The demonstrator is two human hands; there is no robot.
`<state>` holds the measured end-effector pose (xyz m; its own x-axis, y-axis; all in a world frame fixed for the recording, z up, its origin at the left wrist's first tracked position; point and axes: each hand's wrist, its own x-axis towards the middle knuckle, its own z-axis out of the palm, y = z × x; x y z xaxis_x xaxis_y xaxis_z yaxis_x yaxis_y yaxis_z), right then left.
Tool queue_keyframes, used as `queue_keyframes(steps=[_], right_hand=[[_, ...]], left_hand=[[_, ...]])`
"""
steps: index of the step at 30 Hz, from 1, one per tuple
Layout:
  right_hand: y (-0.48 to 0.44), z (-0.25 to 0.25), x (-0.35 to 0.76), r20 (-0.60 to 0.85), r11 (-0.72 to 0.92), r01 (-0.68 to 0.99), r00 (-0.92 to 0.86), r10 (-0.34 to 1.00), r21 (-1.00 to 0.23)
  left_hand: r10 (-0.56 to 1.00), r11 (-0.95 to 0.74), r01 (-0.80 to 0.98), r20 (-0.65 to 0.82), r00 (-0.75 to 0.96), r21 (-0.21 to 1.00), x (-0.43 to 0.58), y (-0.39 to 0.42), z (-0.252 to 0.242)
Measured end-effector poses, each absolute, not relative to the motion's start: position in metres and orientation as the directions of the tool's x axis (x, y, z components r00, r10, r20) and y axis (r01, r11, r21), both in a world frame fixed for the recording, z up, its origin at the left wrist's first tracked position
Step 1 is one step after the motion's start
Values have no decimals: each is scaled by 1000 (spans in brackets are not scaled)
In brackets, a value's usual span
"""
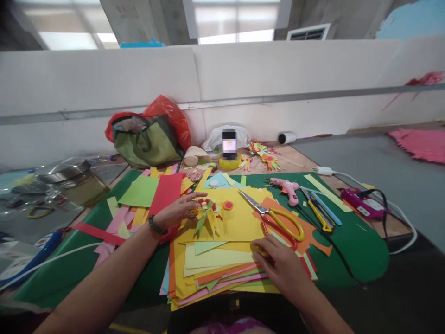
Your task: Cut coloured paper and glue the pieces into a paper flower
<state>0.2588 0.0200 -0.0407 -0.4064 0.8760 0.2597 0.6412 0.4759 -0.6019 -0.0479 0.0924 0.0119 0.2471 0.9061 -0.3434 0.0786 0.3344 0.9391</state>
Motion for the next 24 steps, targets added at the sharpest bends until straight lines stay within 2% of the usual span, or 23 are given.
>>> queue_keyframes(steps=[10,24], right_hand=[[20,-44,260,269,491,645,-417,868,-585],[19,-43,261,264,488,624,-420,868,-610]], left_hand=[[910,336,117,-354,215,935,-45,91,15],[901,360,24,-354,249,933,-47,92,18]])
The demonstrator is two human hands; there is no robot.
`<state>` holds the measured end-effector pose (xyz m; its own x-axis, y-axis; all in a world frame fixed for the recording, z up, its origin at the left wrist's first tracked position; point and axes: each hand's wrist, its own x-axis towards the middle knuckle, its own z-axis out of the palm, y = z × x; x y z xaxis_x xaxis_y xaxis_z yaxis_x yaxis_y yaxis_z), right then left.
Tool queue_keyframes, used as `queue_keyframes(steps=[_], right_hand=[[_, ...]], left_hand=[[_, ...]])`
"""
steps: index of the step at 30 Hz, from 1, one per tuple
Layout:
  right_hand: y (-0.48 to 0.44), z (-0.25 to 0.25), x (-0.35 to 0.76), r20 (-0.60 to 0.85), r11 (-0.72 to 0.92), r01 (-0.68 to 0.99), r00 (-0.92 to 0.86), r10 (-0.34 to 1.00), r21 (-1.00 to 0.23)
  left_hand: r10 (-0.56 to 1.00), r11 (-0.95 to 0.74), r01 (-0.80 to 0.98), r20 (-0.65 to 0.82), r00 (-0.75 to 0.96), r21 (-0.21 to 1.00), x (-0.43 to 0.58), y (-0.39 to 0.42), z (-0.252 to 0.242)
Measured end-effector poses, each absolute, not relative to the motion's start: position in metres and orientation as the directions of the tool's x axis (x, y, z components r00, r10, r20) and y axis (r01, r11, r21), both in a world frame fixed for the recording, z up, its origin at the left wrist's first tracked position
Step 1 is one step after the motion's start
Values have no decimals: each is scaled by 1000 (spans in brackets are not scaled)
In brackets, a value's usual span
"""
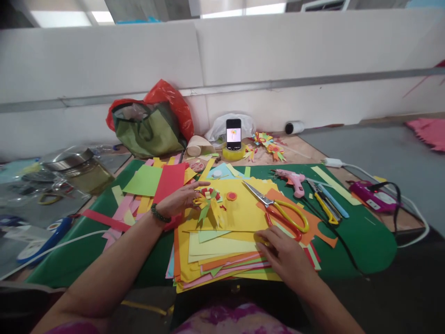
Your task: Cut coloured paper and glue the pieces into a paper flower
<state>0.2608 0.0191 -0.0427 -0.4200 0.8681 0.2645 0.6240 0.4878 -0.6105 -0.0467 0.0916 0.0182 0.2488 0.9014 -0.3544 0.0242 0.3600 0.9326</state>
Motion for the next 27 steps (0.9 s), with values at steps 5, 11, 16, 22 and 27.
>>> queue_keyframes(steps=[5,11,16,22,27], right_hand=[[19,-44,262,246,472,638,-414,876,-608],[18,-41,261,232,468,648,-419,878,-601],[18,-42,260,241,479,659,-423,873,-580],[18,-41,259,252,493,667,-430,867,-558],[18,-39,259,257,502,665,-437,862,-553]], left_hand=[[896,348,16,-337,290,937,-48,93,15],[901,323,41,-321,292,945,-50,95,9],[888,351,70,-356,291,934,-46,93,8],[884,334,148,-364,292,931,-43,91,12],[881,346,157,-378,285,925,-43,92,11]])
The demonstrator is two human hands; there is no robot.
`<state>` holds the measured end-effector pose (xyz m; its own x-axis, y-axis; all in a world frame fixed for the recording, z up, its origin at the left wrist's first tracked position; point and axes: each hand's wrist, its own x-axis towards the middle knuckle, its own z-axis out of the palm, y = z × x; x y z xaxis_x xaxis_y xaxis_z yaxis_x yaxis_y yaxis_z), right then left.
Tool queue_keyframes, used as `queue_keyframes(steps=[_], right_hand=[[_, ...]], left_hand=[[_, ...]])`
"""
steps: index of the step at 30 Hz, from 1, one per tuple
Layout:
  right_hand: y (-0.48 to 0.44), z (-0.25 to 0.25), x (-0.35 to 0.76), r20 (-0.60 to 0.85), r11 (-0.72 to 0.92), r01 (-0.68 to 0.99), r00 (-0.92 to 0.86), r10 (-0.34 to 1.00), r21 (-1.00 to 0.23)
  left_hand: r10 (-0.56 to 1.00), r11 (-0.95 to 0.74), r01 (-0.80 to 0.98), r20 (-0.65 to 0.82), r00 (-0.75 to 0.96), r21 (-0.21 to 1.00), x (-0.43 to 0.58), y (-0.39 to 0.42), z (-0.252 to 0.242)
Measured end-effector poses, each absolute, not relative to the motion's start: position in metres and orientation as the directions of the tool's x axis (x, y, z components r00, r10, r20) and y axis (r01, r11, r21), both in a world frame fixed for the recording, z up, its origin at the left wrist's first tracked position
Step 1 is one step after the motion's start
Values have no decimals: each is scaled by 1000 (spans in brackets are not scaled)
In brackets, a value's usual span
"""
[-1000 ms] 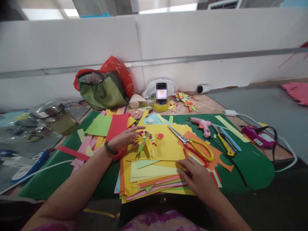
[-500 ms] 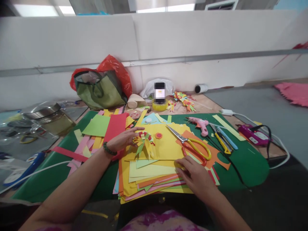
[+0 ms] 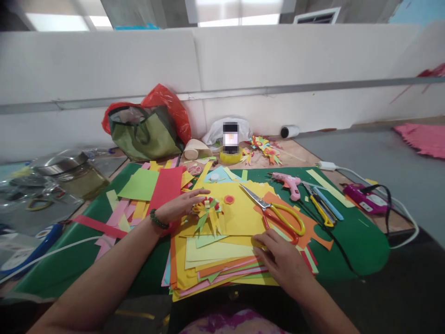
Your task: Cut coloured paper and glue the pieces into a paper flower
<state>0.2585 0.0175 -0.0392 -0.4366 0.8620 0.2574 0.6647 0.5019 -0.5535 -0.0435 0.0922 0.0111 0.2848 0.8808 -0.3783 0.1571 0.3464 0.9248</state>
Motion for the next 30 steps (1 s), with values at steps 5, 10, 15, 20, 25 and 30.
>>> queue_keyframes(steps=[5,10,15,20,25,30], right_hand=[[18,-39,258,251,498,667,-436,864,-555],[19,-39,258,234,481,675,-428,873,-559],[18,-36,257,197,456,683,-425,883,-571],[17,-34,257,182,446,685,-424,887,-576],[17,-35,258,196,459,687,-429,882,-562],[17,-36,259,207,473,689,-436,876,-550]], left_hand=[[881,342,167,-377,285,925,-44,93,9],[874,353,160,-386,294,922,-45,92,9],[871,357,161,-390,299,920,-44,92,10],[868,360,160,-393,303,919,-44,92,10],[869,362,141,-388,307,921,-45,91,12],[868,367,147,-395,300,918,-45,91,12]])
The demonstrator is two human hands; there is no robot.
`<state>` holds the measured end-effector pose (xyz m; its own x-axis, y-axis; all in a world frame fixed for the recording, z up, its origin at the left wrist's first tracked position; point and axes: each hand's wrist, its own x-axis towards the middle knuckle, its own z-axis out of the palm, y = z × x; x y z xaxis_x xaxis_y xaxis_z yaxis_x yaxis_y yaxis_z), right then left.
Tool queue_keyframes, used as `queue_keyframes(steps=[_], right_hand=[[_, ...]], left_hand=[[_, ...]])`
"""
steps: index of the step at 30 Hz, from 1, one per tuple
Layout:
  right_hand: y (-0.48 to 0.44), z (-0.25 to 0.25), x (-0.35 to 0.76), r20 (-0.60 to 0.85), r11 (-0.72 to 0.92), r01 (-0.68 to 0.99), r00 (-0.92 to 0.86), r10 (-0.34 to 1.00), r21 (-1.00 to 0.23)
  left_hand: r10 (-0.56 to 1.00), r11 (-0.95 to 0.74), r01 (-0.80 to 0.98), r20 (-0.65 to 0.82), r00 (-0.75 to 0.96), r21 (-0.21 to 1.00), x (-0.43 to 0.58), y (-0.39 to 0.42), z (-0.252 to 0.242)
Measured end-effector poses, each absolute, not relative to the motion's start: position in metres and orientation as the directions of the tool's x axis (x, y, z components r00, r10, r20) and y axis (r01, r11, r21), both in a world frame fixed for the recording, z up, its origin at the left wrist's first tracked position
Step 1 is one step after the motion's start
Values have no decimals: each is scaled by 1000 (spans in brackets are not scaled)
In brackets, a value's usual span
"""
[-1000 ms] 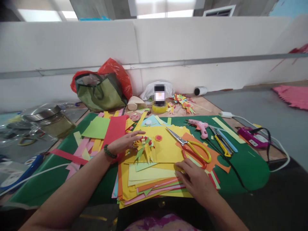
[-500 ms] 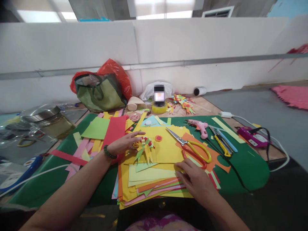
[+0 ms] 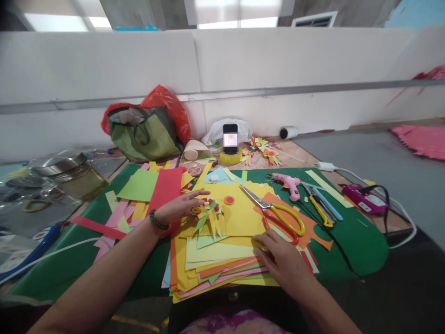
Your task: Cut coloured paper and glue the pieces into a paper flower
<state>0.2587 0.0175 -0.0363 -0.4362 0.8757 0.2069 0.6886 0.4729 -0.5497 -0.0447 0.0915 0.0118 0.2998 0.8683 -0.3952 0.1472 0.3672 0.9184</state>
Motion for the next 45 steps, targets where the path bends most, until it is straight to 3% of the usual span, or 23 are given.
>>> queue_keyframes(steps=[45], right_hand=[[17,-39,259,219,481,682,-438,872,-551]], left_hand=[[862,368,145,-395,317,918,-46,93,10]])
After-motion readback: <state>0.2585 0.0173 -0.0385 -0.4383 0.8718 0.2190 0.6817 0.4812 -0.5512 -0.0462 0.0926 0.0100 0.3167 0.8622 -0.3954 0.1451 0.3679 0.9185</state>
